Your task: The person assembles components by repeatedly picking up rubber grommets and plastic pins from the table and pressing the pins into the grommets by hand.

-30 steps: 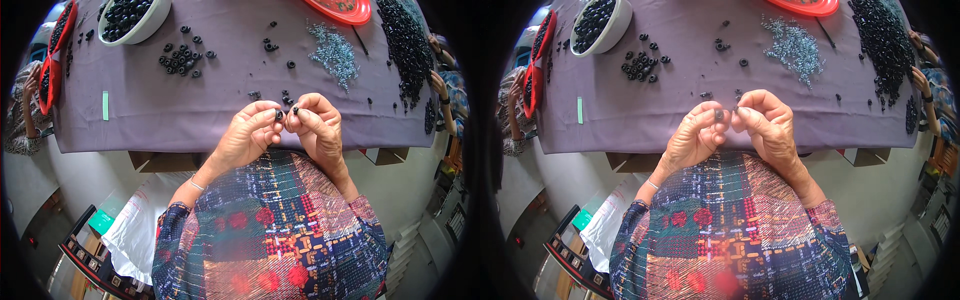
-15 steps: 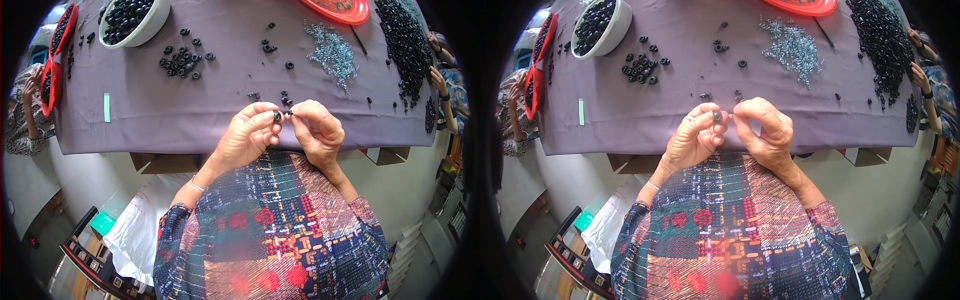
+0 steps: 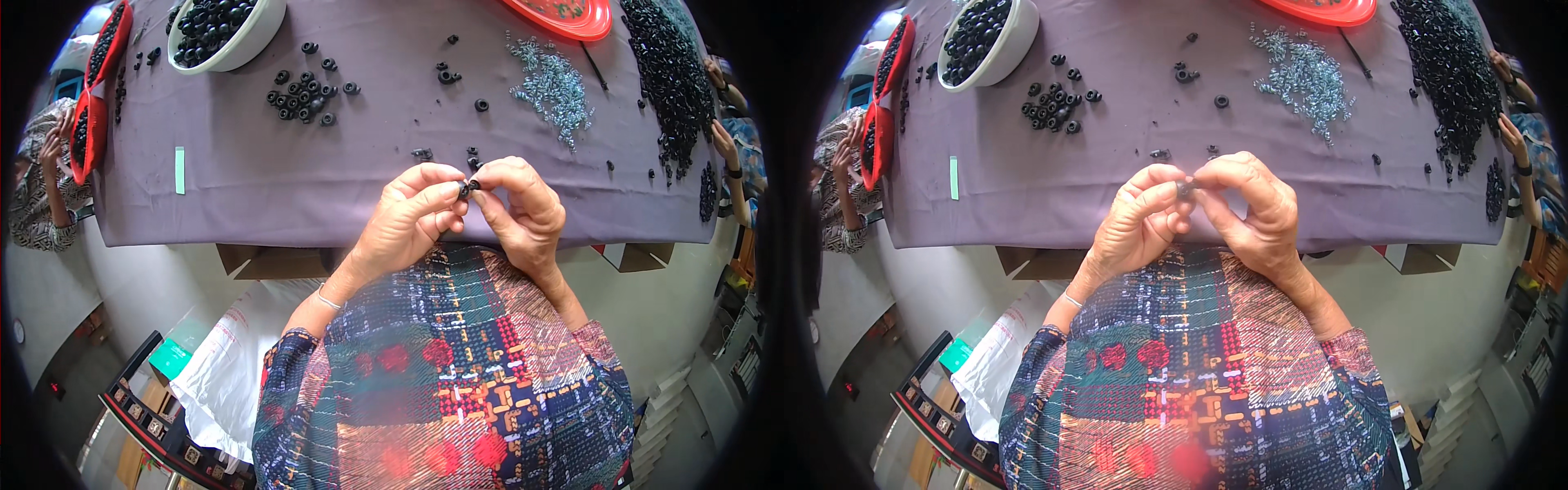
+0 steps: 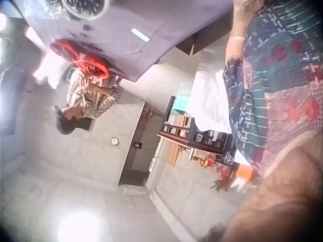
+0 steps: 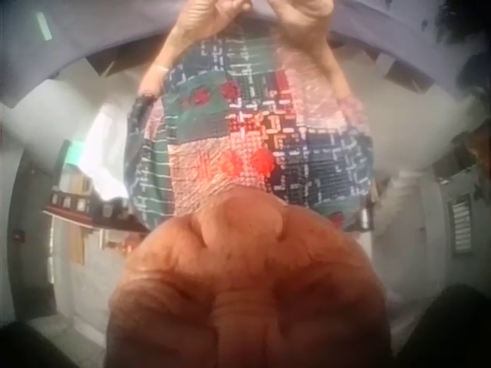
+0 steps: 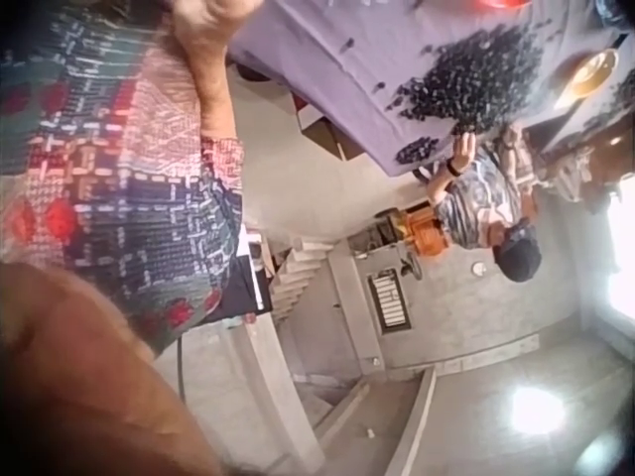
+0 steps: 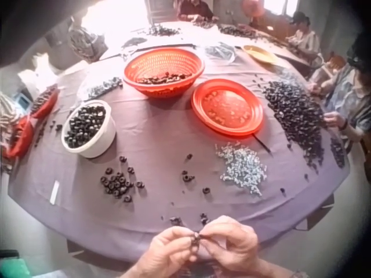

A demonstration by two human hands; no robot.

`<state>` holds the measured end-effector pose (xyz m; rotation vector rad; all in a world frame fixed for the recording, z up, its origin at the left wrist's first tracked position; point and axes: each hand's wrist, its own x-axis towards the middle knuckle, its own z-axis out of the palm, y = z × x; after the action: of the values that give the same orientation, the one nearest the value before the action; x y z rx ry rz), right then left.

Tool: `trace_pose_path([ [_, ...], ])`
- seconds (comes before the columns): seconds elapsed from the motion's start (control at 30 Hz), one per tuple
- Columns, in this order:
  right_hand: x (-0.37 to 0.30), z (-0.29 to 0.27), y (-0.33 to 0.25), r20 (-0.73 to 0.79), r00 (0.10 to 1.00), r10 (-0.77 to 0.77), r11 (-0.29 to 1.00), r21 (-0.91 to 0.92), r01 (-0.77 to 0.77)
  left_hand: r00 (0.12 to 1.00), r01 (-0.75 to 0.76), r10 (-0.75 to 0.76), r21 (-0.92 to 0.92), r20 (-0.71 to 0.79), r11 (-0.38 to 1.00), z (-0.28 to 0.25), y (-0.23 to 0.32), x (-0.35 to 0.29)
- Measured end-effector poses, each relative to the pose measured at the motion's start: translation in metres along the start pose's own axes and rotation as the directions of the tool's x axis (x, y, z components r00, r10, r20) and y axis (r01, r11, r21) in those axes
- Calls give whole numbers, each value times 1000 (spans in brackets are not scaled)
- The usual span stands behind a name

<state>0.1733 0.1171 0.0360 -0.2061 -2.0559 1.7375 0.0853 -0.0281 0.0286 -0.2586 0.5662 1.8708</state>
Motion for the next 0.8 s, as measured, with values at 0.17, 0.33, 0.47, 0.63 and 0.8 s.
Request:
trace_pose_path([
  [0.17,2,-2,-6,45,994,95,995,33,-96,999,-47,46,71,22,996,-2,-1,0],
  [0.33,1,-2,-3,51,998,27,998,-57,-24,1000,-4,4,33,1,999,-4,1,0],
  [0.47,1,-2,-5,7,999,-47,986,-161,47,1000,30,-30,-63,5,998,-4,0,2],
  [0.63,1,-5,-4,59,998,-15,999,-36,17,999,42,-43,-98,-10,994,-7,-1,2],
  [0.8,1,-1,-17,-24,963,269,945,199,-259,999,50,-51,-80,-10,996,-7,0,1],
])
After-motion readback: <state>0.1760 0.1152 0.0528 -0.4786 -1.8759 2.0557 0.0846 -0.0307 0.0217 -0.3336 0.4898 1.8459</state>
